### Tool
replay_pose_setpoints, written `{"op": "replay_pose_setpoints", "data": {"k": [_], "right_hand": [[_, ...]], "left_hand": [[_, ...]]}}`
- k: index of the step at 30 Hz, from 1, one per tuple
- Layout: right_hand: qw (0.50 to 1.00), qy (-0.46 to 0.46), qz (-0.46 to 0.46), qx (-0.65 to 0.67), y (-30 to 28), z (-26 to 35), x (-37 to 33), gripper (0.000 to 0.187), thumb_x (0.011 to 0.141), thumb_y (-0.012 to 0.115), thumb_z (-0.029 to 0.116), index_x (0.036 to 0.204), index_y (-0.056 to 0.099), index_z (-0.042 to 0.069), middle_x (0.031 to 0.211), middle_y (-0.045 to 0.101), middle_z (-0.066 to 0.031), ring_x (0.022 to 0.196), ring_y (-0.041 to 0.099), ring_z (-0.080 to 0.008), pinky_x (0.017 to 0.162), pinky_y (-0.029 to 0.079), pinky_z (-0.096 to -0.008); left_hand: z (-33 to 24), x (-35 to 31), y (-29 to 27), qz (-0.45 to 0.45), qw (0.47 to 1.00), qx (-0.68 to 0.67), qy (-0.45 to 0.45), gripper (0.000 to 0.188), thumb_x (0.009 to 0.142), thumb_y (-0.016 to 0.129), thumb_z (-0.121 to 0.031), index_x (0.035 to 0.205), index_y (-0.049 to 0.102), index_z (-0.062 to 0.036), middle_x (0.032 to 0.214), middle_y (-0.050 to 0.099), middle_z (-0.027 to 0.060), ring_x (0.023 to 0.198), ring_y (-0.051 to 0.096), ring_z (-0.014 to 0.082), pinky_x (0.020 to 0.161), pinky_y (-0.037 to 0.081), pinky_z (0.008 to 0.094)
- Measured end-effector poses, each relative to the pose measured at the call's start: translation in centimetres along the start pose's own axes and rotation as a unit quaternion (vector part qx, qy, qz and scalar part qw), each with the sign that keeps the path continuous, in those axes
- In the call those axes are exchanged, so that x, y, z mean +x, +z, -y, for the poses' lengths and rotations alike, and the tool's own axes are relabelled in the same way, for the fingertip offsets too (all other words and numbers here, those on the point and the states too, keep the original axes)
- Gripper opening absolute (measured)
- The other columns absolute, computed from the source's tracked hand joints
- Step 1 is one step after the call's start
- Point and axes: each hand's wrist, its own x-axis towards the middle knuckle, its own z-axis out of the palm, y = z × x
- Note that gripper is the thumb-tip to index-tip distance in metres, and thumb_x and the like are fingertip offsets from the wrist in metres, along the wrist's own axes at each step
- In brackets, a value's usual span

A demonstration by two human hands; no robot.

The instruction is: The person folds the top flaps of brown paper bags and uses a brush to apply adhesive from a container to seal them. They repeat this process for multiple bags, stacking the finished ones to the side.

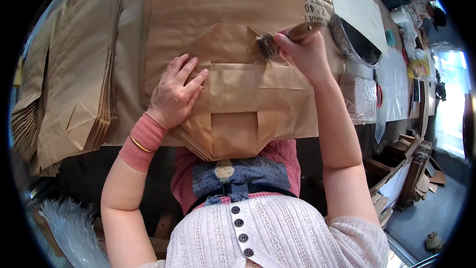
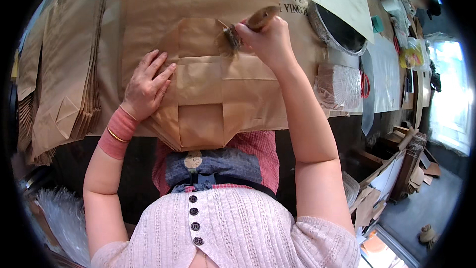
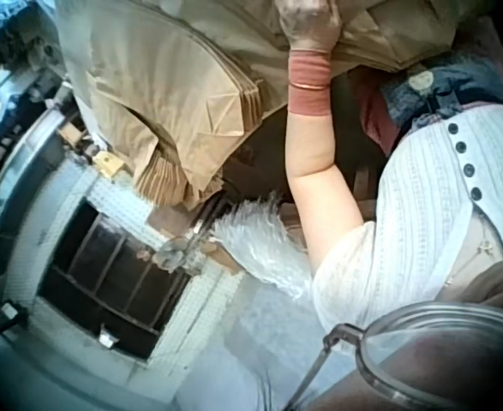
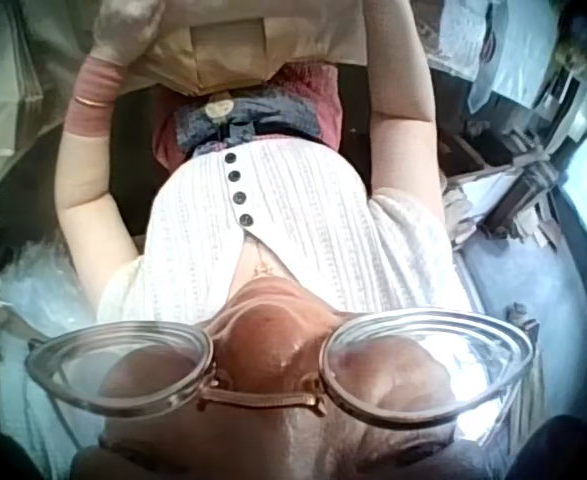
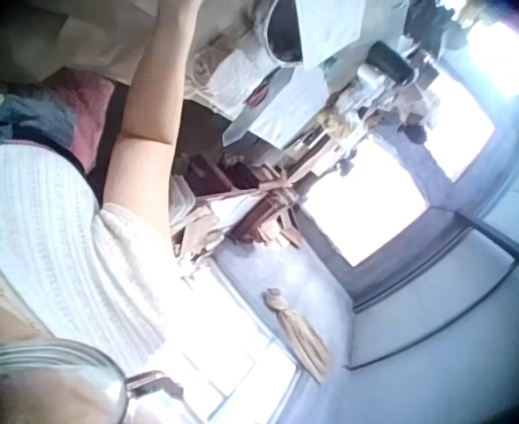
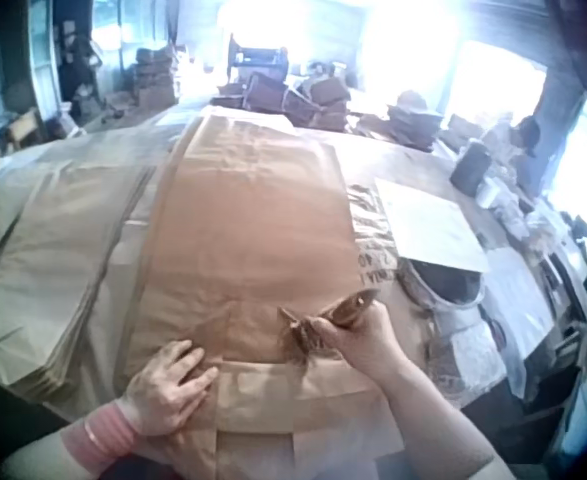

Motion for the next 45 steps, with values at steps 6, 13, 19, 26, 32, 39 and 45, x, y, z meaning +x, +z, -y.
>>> {"op": "replay_pose_setpoints", "data": {"k": [6,13,19,26,32,39,45], "right_hand": [[0.999,-0.04,-0.012,0.034,1.6,1.3,3.4,0.016,0.084,0.071,0.013,0.088,0.07,-0.003,0.075,0.069,-0.0062,0.065,0.062,-0.0087,0.059,0.051,-0.0238],[0.987,-0.03,0.072,0.142,8.7,5.5,0.2,0.016,0.083,0.07,0.012,0.085,0.07,-0.004,0.071,0.069,-0.0073,0.062,0.063,-0.01,0.058,0.052,-0.0251],[0.996,-0.037,0.035,-0.078,8.6,5.4,3.7,0.026,0.076,0.072,0.026,0.071,0.069,0.0,0.066,0.065,-0.018,0.059,0.064,-0.0288,0.061,0.053,-0.0357],[0.984,-0.177,0.001,-0.034,-2.6,5.6,-4.3,0.023,0.082,0.069,0.002,0.104,0.069,0.002,0.095,0.068,-0.0119,0.084,0.066,-0.0183,0.074,0.052,-0.0302],[0.862,-0.249,-0.128,-0.424,-17.0,-3.4,-9.8,0.037,0.076,0.066,-0.001,0.112,0.066,0.005,0.103,0.065,-0.0122,0.095,0.063,-0.0295,0.079,0.052,-0.0359],[0.901,-0.184,-0.002,-0.392,-13.5,-1.1,-10.6,0.028,0.073,0.068,0.004,0.101,0.066,0.006,0.095,0.064,-0.0104,0.091,0.06,-0.0293,0.083,0.047,-0.0424],[0.986,0.019,0.141,-0.083,-1.6,-3.0,-1.9,0.024,0.076,0.066,0.004,0.1,0.064,-0.001,0.092,0.065,-0.0176,0.085,0.062,-0.0331,0.079,0.05,-0.0376]], "left_hand": [[0.5,-0.3,-0.2,-0.032,0.997,-0.061,-0.023,0.037,0.081,0.066,-0.01,0.117,0.061,-0.0024,0.125,0.056,0.0202,0.122,0.048,0.04,0.103,0.041,0.0463],[-0.3,0.0,-0.2,-0.083,0.987,-0.118,-0.065,0.028,0.075,0.071,-0.011,0.097,0.057,-0.0004,0.112,0.057,0.0196,0.114,0.053,0.0387,0.096,0.045,0.0438],[0.1,0.0,-0.3,-0.082,0.986,-0.129,-0.063,0.025,0.075,0.07,-0.012,0.092,0.056,-0.0014,0.107,0.057,0.0174,0.11,0.054,0.0373,0.094,0.046,0.0435],[-0.5,0.7,0.1,-0.108,0.988,-0.103,-0.048,0.024,0.076,0.069,-0.012,0.095,0.057,-0.002,0.11,0.059,0.0173,0.112,0.055,0.0371,0.094,0.047,0.0441],[-0.9,-0.4,0.0,-0.106,0.989,-0.082,-0.06,0.017,0.081,0.06,-0.003,0.097,0.059,0.0006,0.11,0.063,0.0198,0.11,0.058,0.0389,0.094,0.048,0.0456],[0.2,2.6,-2.9,-0.033,0.984,-0.101,-0.144,0.033,0.075,0.065,0.001,0.107,0.059,-0.0041,0.093,0.06,0.0154,0.089,0.06,0.035,0.081,0.05,0.0416],[4.2,8.1,-3.9,0.194,0.939,-0.139,-0.246,0.039,0.061,0.068,-0.004,0.099,0.062,0.0032,0.085,0.065,0.0163,0.086,0.063,0.0336,0.077,0.051,0.0398]]}}
